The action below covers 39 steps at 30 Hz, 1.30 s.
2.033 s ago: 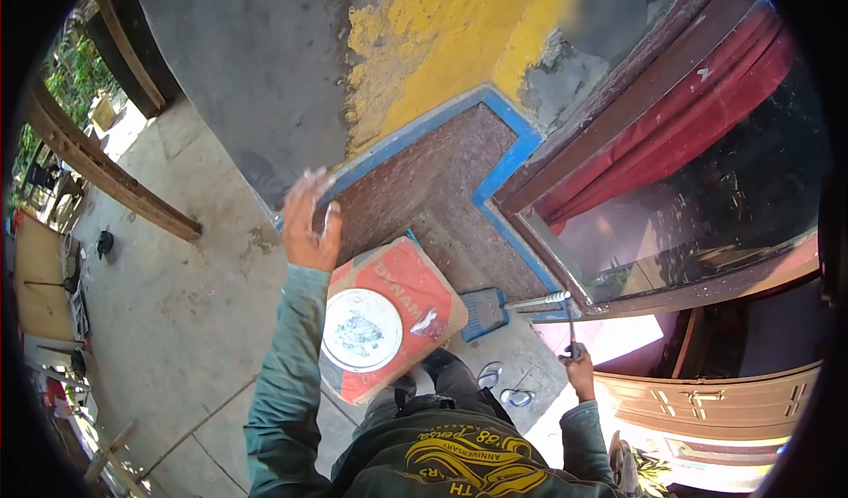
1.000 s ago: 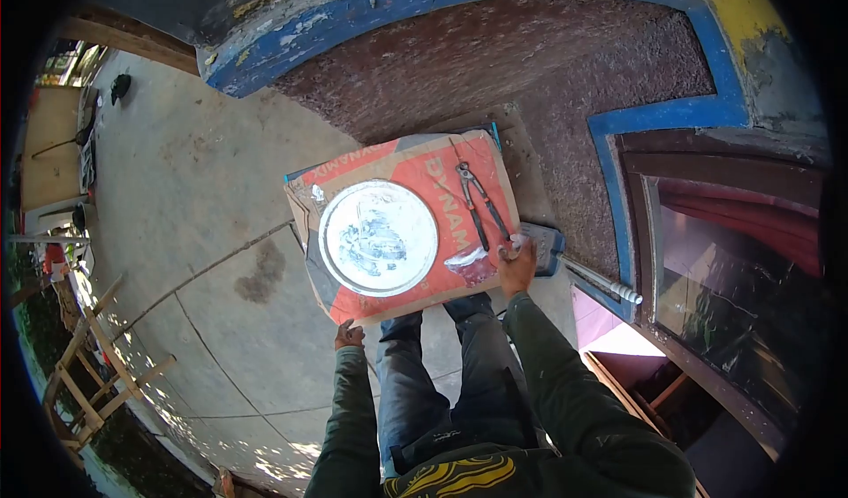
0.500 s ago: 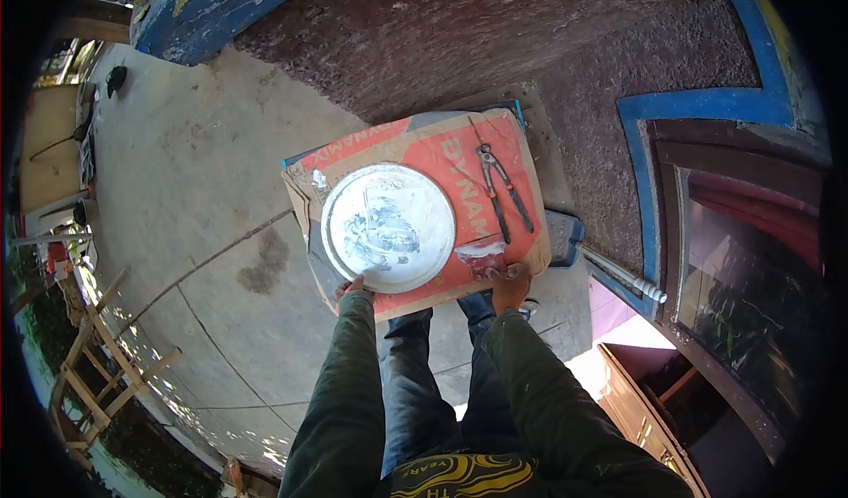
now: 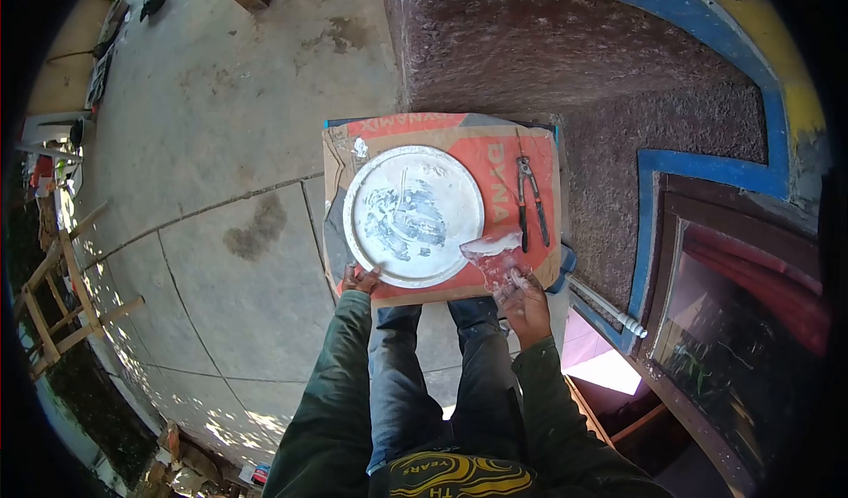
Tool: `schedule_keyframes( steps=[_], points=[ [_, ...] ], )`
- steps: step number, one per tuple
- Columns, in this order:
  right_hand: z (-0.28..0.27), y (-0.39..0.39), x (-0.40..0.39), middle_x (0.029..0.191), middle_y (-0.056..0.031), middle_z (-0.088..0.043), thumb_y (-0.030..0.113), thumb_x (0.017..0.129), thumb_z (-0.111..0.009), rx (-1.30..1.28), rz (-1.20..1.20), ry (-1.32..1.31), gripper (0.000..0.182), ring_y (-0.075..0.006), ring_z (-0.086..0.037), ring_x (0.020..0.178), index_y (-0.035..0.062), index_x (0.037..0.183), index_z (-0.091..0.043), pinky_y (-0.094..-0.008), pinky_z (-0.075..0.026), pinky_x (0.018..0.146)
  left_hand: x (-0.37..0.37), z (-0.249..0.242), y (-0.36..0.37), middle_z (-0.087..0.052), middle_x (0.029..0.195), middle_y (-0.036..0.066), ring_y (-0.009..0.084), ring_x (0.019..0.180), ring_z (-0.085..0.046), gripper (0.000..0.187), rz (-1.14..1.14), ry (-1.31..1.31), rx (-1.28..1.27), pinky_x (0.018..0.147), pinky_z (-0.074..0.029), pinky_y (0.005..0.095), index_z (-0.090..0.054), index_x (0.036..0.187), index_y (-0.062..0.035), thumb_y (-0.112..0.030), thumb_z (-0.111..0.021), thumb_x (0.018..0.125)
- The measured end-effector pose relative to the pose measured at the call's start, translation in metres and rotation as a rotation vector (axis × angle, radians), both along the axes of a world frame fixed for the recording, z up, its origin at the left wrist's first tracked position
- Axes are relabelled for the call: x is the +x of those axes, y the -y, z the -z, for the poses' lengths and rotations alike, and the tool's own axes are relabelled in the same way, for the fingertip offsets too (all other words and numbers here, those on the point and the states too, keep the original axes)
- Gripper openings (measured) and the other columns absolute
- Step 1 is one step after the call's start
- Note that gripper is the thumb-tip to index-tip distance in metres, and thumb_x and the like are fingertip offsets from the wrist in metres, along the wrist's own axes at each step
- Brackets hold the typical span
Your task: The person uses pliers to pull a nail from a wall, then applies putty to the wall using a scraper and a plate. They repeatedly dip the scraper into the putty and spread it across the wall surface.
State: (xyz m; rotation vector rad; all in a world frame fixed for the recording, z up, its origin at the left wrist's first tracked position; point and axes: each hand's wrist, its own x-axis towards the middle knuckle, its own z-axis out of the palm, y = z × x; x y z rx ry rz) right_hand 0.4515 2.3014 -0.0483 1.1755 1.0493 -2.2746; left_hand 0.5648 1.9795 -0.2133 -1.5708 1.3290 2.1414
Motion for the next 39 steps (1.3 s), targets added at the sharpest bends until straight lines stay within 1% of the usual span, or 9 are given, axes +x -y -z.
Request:
schedule_keyframes(
  steps=[2,5,7,10,12,15,21,24,39],
  points=[
    [0.007,0.016,-0.033,0.105,-0.0025,-0.067,0.003,0.099,-0.057,-0.005,-0.023,0.007,0.020,-0.0181,-0.067,0.095,0.0091,0.116,-0.066,-0.0372,-0.055,0.084,-0.012,-0.005,0.001,-0.074,0.110,0.006,0.0193,0.094,-0.072,0.059,0.048,-0.013,0.056,0.070,-0.064,0.0338,-0.052,0.137,-0.0175,-0.007,-0.081,0.087],
    [0.015,0.052,-0.085,0.109,-0.0067,-0.070,0.004,0.097,-0.061,0.288,-0.315,-0.250,0.022,-0.0218,-0.067,0.097,0.0064,0.118,-0.068,-0.0374,-0.054,0.085,-0.025,-0.023,-0.007,-0.075,0.110,0.004,0.0166,0.090,-0.074,0.057,0.048,-0.027,0.203,0.066,-0.065,0.0313,-0.053,0.140,-0.0183,-0.004,-0.076,0.091],
    [0.008,0.073,-0.113,0.108,-0.0111,-0.070,0.006,0.093,-0.063,1.201,-0.949,-0.768,0.024,-0.0327,-0.067,0.100,0.0069,0.116,-0.069,-0.0460,-0.052,0.092,-0.021,-0.011,-0.014,-0.075,0.111,0.004,0.0167,0.091,-0.074,0.056,0.045,-0.028,0.167,0.066,-0.065,0.0313,-0.054,0.140,-0.0183,-0.003,-0.076,0.091],
    [0.012,0.101,-0.126,0.108,-0.0141,-0.068,0.007,0.089,-0.064,1.479,-1.213,-1.055,0.030,-0.0374,-0.065,0.100,0.0055,0.118,-0.069,-0.0485,-0.050,0.088,-0.022,-0.018,-0.026,-0.075,0.112,0.005,0.0163,0.093,-0.073,0.054,0.041,-0.014,0.126,0.066,-0.065,0.0311,-0.056,0.138,-0.0164,-0.002,-0.077,0.090],
    [0.042,0.106,-0.119,0.109,-0.0111,-0.068,0.008,0.089,-0.063,1.518,-1.264,-1.080,0.029,-0.0337,-0.063,0.104,0.0065,0.117,-0.070,-0.0499,-0.046,0.090,-0.020,-0.022,-0.031,-0.074,0.103,0.000,0.0121,0.090,-0.070,0.046,0.024,-0.062,0.130,0.073,-0.063,0.0293,-0.059,0.130,-0.0132,-0.004,-0.078,0.089],
    [0.059,0.110,-0.108,0.113,-0.0077,-0.068,0.009,0.089,-0.060,1.542,-1.463,-1.076,0.032,-0.0280,-0.059,0.114,0.0085,0.119,-0.071,-0.0471,-0.042,0.098,-0.021,-0.040,-0.037,-0.074,0.105,0.004,0.0131,0.091,-0.070,0.045,0.001,-0.061,0.136,0.076,-0.062,0.0299,-0.058,0.130,-0.0083,-0.001,-0.076,0.090],
    [0.050,0.114,-0.120,0.119,-0.0081,-0.069,0.008,0.090,-0.059,1.690,-1.366,-0.990,0.036,-0.0300,-0.059,0.117,0.0113,0.124,-0.070,-0.0491,-0.043,0.100,-0.022,-0.048,-0.034,-0.074,0.111,0.010,0.0151,0.094,-0.071,0.043,0.028,-0.139,0.102,0.080,-0.059,0.0290,-0.056,0.129,-0.0023,0.002,-0.074,0.090],
    [0.067,0.118,-0.127,0.122,-0.0087,-0.069,0.008,0.090,-0.059,1.657,-1.307,-1.038,0.037,-0.0306,-0.059,0.118,0.0126,0.125,-0.070,-0.0497,-0.043,0.102,-0.017,-0.039,-0.030,-0.075,0.110,0.005,0.0150,0.093,-0.072,0.050,0.064,-0.194,0.086,0.072,-0.062,0.0276,-0.056,0.136,-0.0082,-0.003,-0.077,0.090],
    [0.084,0.151,-0.112,0.121,-0.0092,-0.072,0.007,0.087,-0.062,1.638,-1.336,-0.797,0.039,-0.0280,-0.062,0.115,0.0132,0.125,-0.071,-0.0450,-0.044,0.100,-0.020,-0.039,-0.025,-0.075,0.109,0.008,0.0158,0.093,-0.072,0.048,0.119,-0.135,0.045,0.075,-0.062,0.0290,-0.056,0.135,-0.0053,0.002,-0.074,0.091]
  ],
)
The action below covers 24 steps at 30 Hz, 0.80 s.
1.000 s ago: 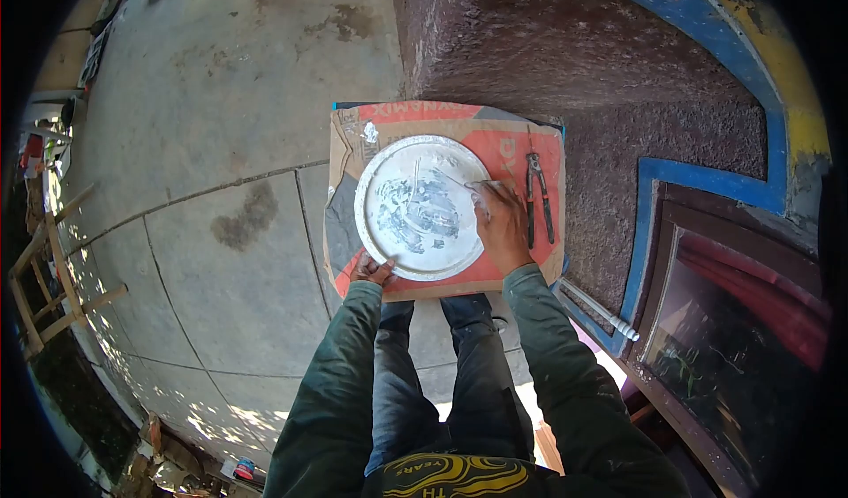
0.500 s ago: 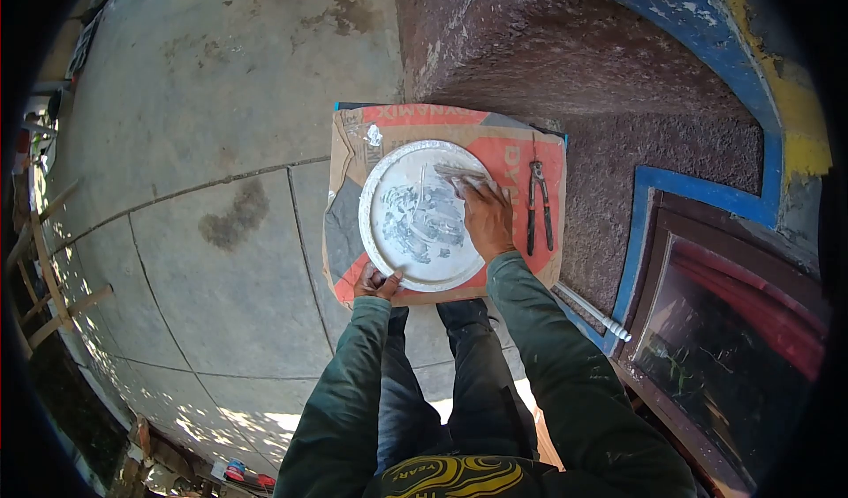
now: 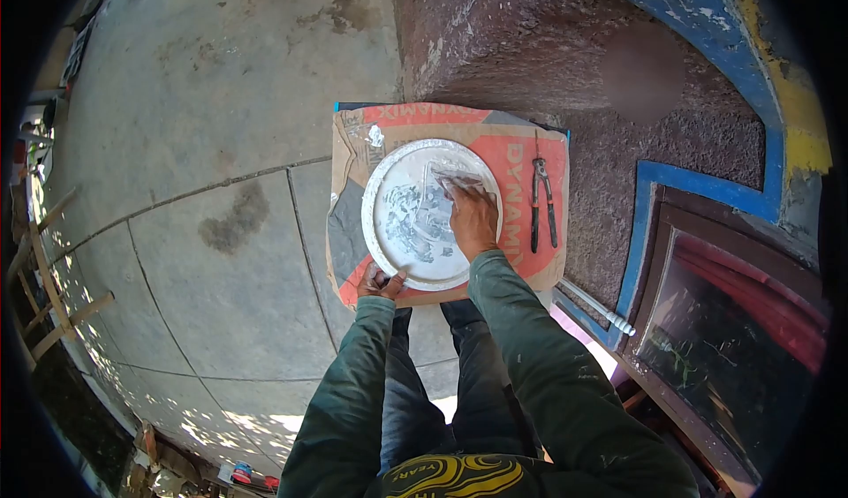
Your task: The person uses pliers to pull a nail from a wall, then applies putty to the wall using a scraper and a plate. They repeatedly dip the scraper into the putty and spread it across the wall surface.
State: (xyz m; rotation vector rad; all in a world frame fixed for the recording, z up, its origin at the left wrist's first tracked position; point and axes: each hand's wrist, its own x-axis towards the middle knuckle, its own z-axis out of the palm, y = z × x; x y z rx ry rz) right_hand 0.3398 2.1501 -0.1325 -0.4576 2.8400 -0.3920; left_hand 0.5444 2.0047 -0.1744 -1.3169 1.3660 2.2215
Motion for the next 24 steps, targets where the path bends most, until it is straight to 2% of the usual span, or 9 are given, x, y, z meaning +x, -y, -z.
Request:
schedule_keyframes(
  steps=[5,9,13,16,18,20,21,23,24],
  points=[
    [0.003,-0.008,0.006,0.112,-0.0101,-0.073,0.007,0.084,-0.065,-0.014,-0.043,-0.016,0.036,-0.0289,-0.064,0.111,0.0124,0.118,-0.073,-0.0468,-0.045,0.096,0.010,0.015,-0.002,-0.075,0.108,0.008,0.0156,0.092,-0.072,0.047,0.000,-0.060,-0.039,0.074,-0.062,0.0290,-0.056,0.134,-0.0060,0.002,-0.073,0.091],
    [-0.039,-0.028,-0.004,0.111,-0.0195,-0.072,0.004,0.084,-0.065,-0.039,-0.113,0.311,0.035,-0.0350,-0.067,0.107,0.0054,0.119,-0.071,-0.0455,-0.050,0.094,0.008,0.030,0.000,-0.075,0.106,0.008,0.0142,0.091,-0.072,0.050,0.011,0.069,-0.043,0.070,-0.061,0.0280,-0.055,0.135,-0.0054,-0.001,-0.075,0.090],
    [-0.067,-0.070,-0.002,0.112,-0.0173,-0.073,0.007,0.092,-0.067,-0.639,0.198,0.590,0.033,-0.0252,-0.072,0.103,0.0018,0.125,-0.068,-0.0388,-0.055,0.091,-0.006,0.048,0.013,-0.075,0.107,0.009,0.0156,0.089,-0.071,0.059,0.179,0.201,-0.099,0.069,-0.061,0.0300,-0.052,0.137,-0.0063,0.001,-0.079,0.086],
    [-0.146,-0.079,-0.001,0.116,-0.0089,-0.072,0.007,0.098,-0.065,-1.204,0.680,0.902,0.028,-0.0183,-0.070,0.104,0.0002,0.125,-0.066,-0.0335,-0.056,0.092,-0.003,0.090,0.026,-0.070,0.122,0.016,0.0235,0.103,-0.069,0.054,0.343,0.170,-0.242,0.087,-0.058,0.0439,-0.051,0.139,-0.0119,-0.024,-0.075,0.093],
    [-0.198,-0.085,0.002,0.118,-0.0072,-0.071,0.007,0.099,-0.065,-1.338,0.812,0.919,0.028,-0.0194,-0.070,0.105,0.0017,0.126,-0.065,-0.0346,-0.057,0.093,-0.024,0.078,0.039,-0.053,0.148,0.016,0.0342,0.131,-0.052,0.070,-0.369,0.555,0.351,0.108,-0.033,0.0646,-0.048,0.144,-0.0151,-0.067,-0.034,0.098],
    [-0.241,-0.100,0.004,0.121,-0.0085,-0.070,0.007,0.098,-0.066,-1.443,0.864,0.884,0.031,-0.0225,-0.069,0.108,0.0026,0.128,-0.064,-0.0391,-0.057,0.094,-0.025,0.085,0.067,-0.060,0.141,0.015,0.0378,0.119,-0.059,0.064,-0.060,0.267,0.486,0.095,-0.040,0.0684,-0.046,0.146,-0.0201,-0.062,-0.038,0.099],
    [-0.243,-0.117,0.007,0.126,-0.0105,-0.068,0.007,0.098,-0.065,-1.439,0.896,0.844,0.033,-0.0245,-0.068,0.111,0.0024,0.131,-0.062,-0.0416,-0.057,0.096,-0.032,0.046,0.085,-0.071,0.103,0.017,0.0398,0.090,-0.064,0.055,-0.031,0.240,0.074,0.073,-0.048,0.0664,-0.047,0.145,-0.0213,-0.049,-0.050,0.097],
    [-0.242,-0.150,0.012,0.131,-0.0124,-0.066,0.005,0.101,-0.057,-1.759,0.867,0.785,0.035,-0.0276,-0.066,0.118,0.0038,0.136,-0.058,-0.0448,-0.053,0.103,-0.074,-0.020,0.094,-0.065,0.087,0.010,0.0279,0.072,-0.064,0.050,0.018,0.041,-0.327,0.056,-0.055,0.0521,-0.051,0.140,-0.0116,-0.007,-0.064,0.092],
    [-0.262,-0.156,0.006,0.132,-0.0129,-0.065,0.009,0.102,-0.056,-1.875,0.811,0.766,0.035,-0.0281,-0.066,0.119,0.0057,0.137,-0.057,-0.0458,-0.051,0.106,-0.107,-0.052,0.102,-0.066,0.087,0.006,0.0201,0.068,-0.062,0.046,-0.027,-0.051,-0.306,0.055,-0.056,0.0438,-0.056,0.133,-0.0095,-0.005,-0.069,0.089]
  ],
)
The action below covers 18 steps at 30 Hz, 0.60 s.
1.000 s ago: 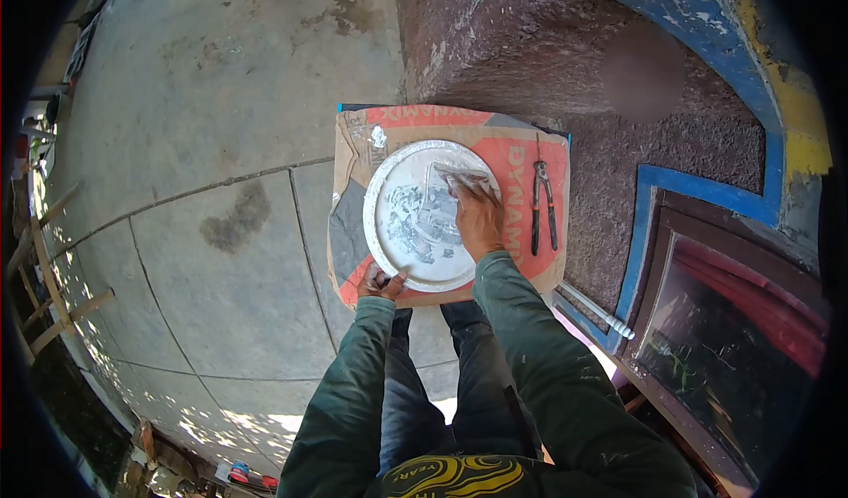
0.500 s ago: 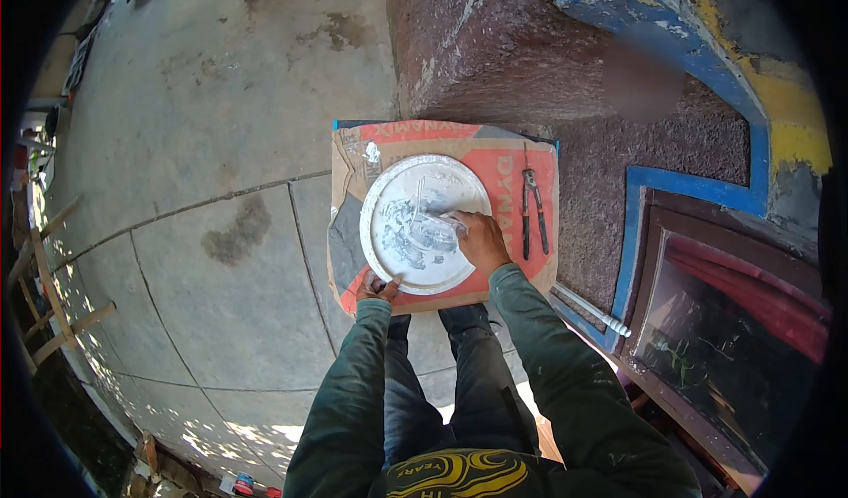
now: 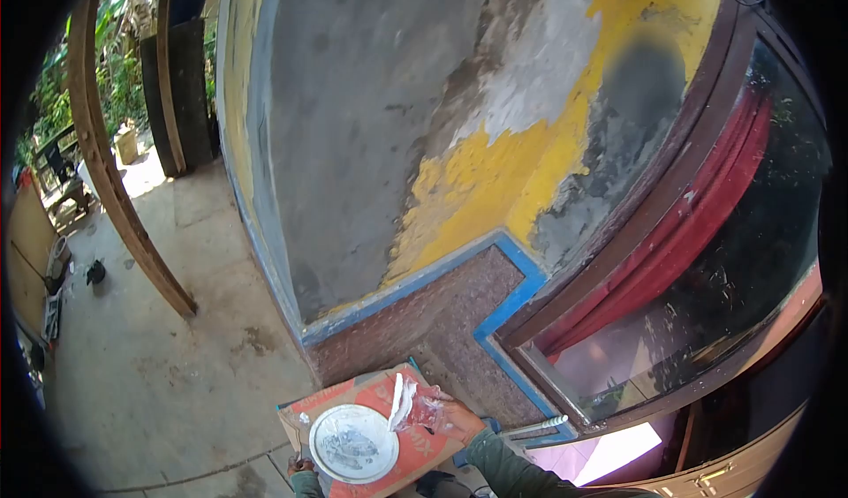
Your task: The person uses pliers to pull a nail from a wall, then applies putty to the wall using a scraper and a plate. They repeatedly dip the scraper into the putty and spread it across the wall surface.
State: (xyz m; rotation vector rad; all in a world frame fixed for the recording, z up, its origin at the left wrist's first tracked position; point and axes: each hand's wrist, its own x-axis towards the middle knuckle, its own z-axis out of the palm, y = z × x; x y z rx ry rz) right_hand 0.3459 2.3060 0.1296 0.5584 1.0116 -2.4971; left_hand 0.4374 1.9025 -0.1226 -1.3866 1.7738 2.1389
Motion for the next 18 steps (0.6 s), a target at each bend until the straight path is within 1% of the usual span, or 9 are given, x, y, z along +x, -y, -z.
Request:
schedule_keyframes(
  steps=[2,3,5,6,8,10,12,14,18],
  points=[
    [-0.066,-0.018,-0.014,0.132,-0.0126,-0.066,0.011,0.103,-0.055,-0.013,0.065,-0.108,0.035,-0.0278,-0.066,0.119,0.0065,0.137,-0.057,-0.0468,-0.050,0.107,-0.074,-0.051,0.007,-0.068,0.087,0.004,0.0134,0.068,-0.062,0.042,0.161,-0.420,-0.305,0.058,-0.055,0.0311,-0.059,0.131,-0.0059,-0.009,-0.071,0.091],
    [-0.089,-0.028,-0.018,0.131,-0.0123,-0.066,0.013,0.103,-0.055,-0.032,0.098,-0.113,0.035,-0.0275,-0.066,0.119,0.0073,0.138,-0.057,-0.0478,-0.050,0.108,-0.110,-0.104,0.002,-0.068,0.087,0.004,0.0134,0.068,-0.062,0.042,0.166,-0.477,-0.320,0.058,-0.055,0.0311,-0.059,0.131,-0.0059,-0.009,-0.071,0.091],
    [-0.119,-0.065,-0.042,0.131,-0.0115,-0.066,0.015,0.106,-0.051,-0.041,0.125,-0.229,0.036,-0.0256,-0.068,0.116,0.0074,0.141,-0.054,-0.0460,-0.053,0.103,-0.166,-0.302,-0.049,-0.070,0.091,0.004,0.0139,0.076,-0.066,0.042,0.244,-0.679,-0.475,0.069,-0.056,0.0297,-0.061,0.132,-0.0044,-0.007,-0.069,0.091],
    [-0.157,-0.080,-0.048,0.127,-0.0100,-0.069,0.017,0.106,-0.052,-0.017,0.160,-0.309,0.031,-0.0251,-0.070,0.111,0.0076,0.136,-0.058,-0.0475,-0.055,0.099,-0.175,-0.403,-0.076,-0.073,0.097,0.010,0.0175,0.086,-0.069,0.036,0.266,-0.925,-0.549,0.080,-0.055,0.0327,-0.066,0.125,-0.0009,-0.006,-0.066,0.089],
    [-0.235,-0.109,-0.073,0.123,-0.0090,-0.070,0.010,0.100,-0.063,0.090,0.243,-0.352,0.032,-0.0236,-0.071,0.108,0.0073,0.131,-0.060,-0.0447,-0.057,0.096,-0.197,-0.535,-0.111,-0.073,0.104,0.015,0.0289,0.098,-0.070,0.036,0.387,-1.264,-0.874,0.090,-0.054,0.0394,-0.069,0.121,-0.0028,-0.002,-0.066,0.086],
    [-0.323,-0.135,-0.093,0.125,-0.0100,-0.068,0.006,0.097,-0.066,0.128,0.249,-0.638,0.037,-0.0238,-0.069,0.111,0.0023,0.133,-0.058,-0.0419,-0.056,0.099,-0.218,-0.633,-0.143,-0.072,0.110,0.015,0.0360,0.108,-0.066,0.037,0.334,-1.530,-1.258,0.097,-0.050,0.0444,-0.071,0.118,-0.0048,0.001,-0.065,0.081],
    [-0.408,-0.163,-0.116,0.124,-0.0110,-0.068,0.003,0.096,-0.066,0.234,0.287,-0.852,0.038,-0.0233,-0.069,0.110,-0.0020,0.132,-0.056,-0.0408,-0.056,0.098,-0.237,-0.713,-0.167,-0.068,0.123,0.014,0.0362,0.123,-0.060,0.042,0.253,-1.635,-1.565,0.107,-0.044,0.0480,-0.071,0.119,-0.0074,0.001,-0.065,0.079],
    [-0.499,-0.177,-0.131,0.117,-0.0080,-0.071,0.008,0.096,-0.070,0.489,0.364,-1.032,0.032,-0.0166,-0.071,0.101,-0.0029,0.124,-0.061,-0.0337,-0.058,0.093,-0.254,-0.771,-0.187,-0.064,0.134,0.012,0.0343,0.137,-0.051,0.046,0.087,-1.629,-1.808,0.117,-0.035,0.0487,-0.070,0.121,-0.0085,0.000,-0.068,0.076],
    [-0.643,-0.207,-0.191,0.103,-0.0054,-0.073,0.011,0.097,-0.065,0.980,0.595,-1.366,0.023,-0.0102,-0.066,0.093,-0.0036,0.115,-0.068,-0.0283,-0.054,0.084,-0.301,-0.825,-0.198,-0.049,0.152,0.010,0.0308,0.148,-0.037,0.057,0.073,-1.478,-2.105,0.125,-0.024,0.0501,-0.060,0.136,-0.0141,-0.008,-0.069,0.080]
  ],
)
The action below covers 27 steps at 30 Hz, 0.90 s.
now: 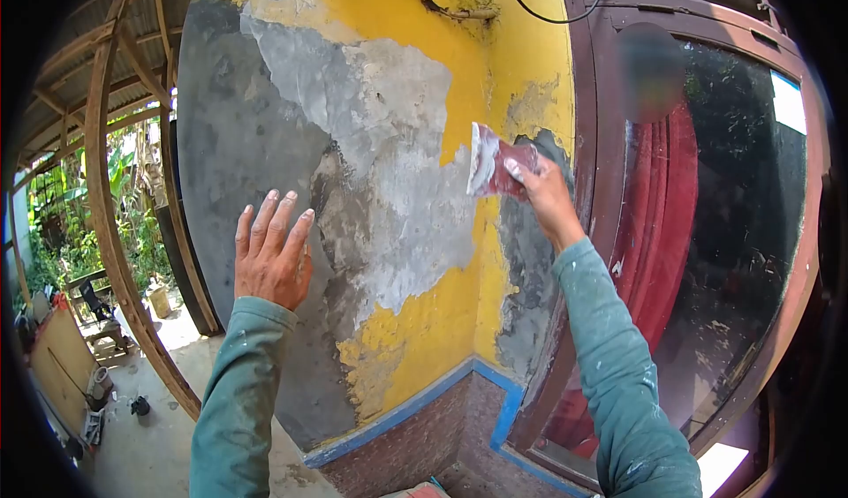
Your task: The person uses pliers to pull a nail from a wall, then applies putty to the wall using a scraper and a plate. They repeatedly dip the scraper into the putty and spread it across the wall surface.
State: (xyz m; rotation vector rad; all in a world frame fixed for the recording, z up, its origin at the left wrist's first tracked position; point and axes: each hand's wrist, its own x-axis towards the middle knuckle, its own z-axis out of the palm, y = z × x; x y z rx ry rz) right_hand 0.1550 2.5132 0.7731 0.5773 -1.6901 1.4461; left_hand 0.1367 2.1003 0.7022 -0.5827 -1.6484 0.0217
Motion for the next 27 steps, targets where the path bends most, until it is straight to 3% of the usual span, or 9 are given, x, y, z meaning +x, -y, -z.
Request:
schedule_keyframes(
  steps=[2,4,6,7,9,18,22,25,27],
  points=[
    [-0.056,-0.009,-0.040,0.101,-0.0073,-0.075,0.012,0.096,-0.064,0.097,0.171,-0.150,0.024,-0.0137,-0.068,0.092,-0.0028,0.115,-0.070,-0.0307,-0.054,0.084,-0.026,0.001,0.007,-0.036,0.162,0.007,0.0262,0.153,-0.028,0.064,-0.167,0.098,-0.051,0.129,-0.015,0.0487,-0.049,0.148,-0.0182,-0.017,-0.067,0.086],
    [-0.095,-0.005,-0.067,0.103,-0.0096,-0.077,0.013,0.095,-0.064,0.120,0.226,-0.237,0.026,-0.0180,-0.071,0.092,-0.0018,0.116,-0.070,-0.0334,-0.055,0.085,-0.032,0.007,0.015,-0.035,0.163,0.006,0.0254,0.153,-0.027,0.063,-0.215,0.057,-0.082,0.129,-0.014,0.0480,-0.049,0.149,-0.0187,-0.020,-0.066,0.088],
    [-0.124,0.007,-0.079,0.111,-0.0155,-0.076,0.016,0.094,-0.064,0.312,0.599,-0.398,0.031,-0.0320,-0.073,0.098,0.0039,0.122,-0.070,-0.0406,-0.055,0.088,-0.034,0.009,0.013,-0.028,0.167,0.003,0.0225,0.156,-0.021,0.064,-0.352,0.058,-0.117,0.131,-0.010,0.0454,-0.045,0.152,-0.0241,-0.030,-0.064,0.091],
    [-0.130,0.012,-0.088,0.111,-0.0155,-0.076,0.016,0.094,-0.064,0.314,0.594,-0.396,0.031,-0.0320,-0.073,0.098,0.0039,0.122,-0.070,-0.0406,-0.055,0.088,-0.033,0.010,0.012,-0.028,0.167,0.003,0.0225,0.156,-0.021,0.064,-0.356,0.062,-0.116,0.131,-0.010,0.0454,-0.045,0.152,-0.0241,-0.030,-0.064,0.091],
    [-0.141,0.024,-0.103,0.112,-0.0179,-0.073,0.016,0.094,-0.062,0.352,0.721,-0.425,0.030,-0.0406,-0.069,0.103,0.0070,0.120,-0.071,-0.0461,-0.054,0.089,-0.031,0.010,0.011,-0.029,0.167,0.001,0.0214,0.155,-0.022,0.064,-0.351,0.061,-0.108,0.131,-0.010,0.0456,-0.045,0.152,-0.0244,-0.030,-0.065,0.091],
    [-0.119,0.067,-0.176,0.107,-0.0152,-0.073,0.014,0.091,-0.063,0.329,1.120,-0.532,0.021,-0.0384,-0.069,0.095,0.0108,0.107,-0.076,-0.0480,-0.054,0.088,-0.032,0.011,0.010,-0.035,0.164,0.001,0.0206,0.153,-0.028,0.062,-0.343,0.029,-0.086,0.131,-0.013,0.0444,-0.048,0.150,-0.0247,-0.027,-0.065,0.091],
    [-0.070,0.078,-0.149,0.104,-0.0149,-0.074,0.014,0.089,-0.065,0.429,1.077,-0.565,0.019,-0.0376,-0.069,0.094,0.0098,0.104,-0.075,-0.0478,-0.054,0.085,-0.031,0.010,0.008,-0.036,0.163,0.000,0.0201,0.153,-0.029,0.061,-0.318,0.041,-0.064,0.131,-0.014,0.0445,-0.049,0.149,-0.0247,-0.027,-0.065,0.090],
    [-0.062,0.066,-0.111,0.100,-0.0157,-0.075,0.013,0.089,-0.065,0.588,0.852,-0.534,0.020,-0.0373,-0.070,0.094,0.0082,0.106,-0.075,-0.0467,-0.054,0.085,-0.032,0.011,0.009,-0.037,0.163,0.001,0.0200,0.153,-0.029,0.061,-0.303,0.027,-0.063,0.131,-0.014,0.0446,-0.050,0.148,-0.0246,-0.027,-0.067,0.089],
    [-0.072,0.046,-0.096,0.099,-0.0189,-0.075,0.014,0.090,-0.063,0.329,0.627,-0.461,0.023,-0.0386,-0.071,0.096,0.0060,0.109,-0.073,-0.0460,-0.054,0.086,-0.034,0.011,0.012,-0.037,0.163,0.000,0.0197,0.153,-0.029,0.062,-0.303,0.003,-0.060,0.131,-0.014,0.0445,-0.050,0.148,-0.0248,-0.028,-0.068,0.089]
  ],
)
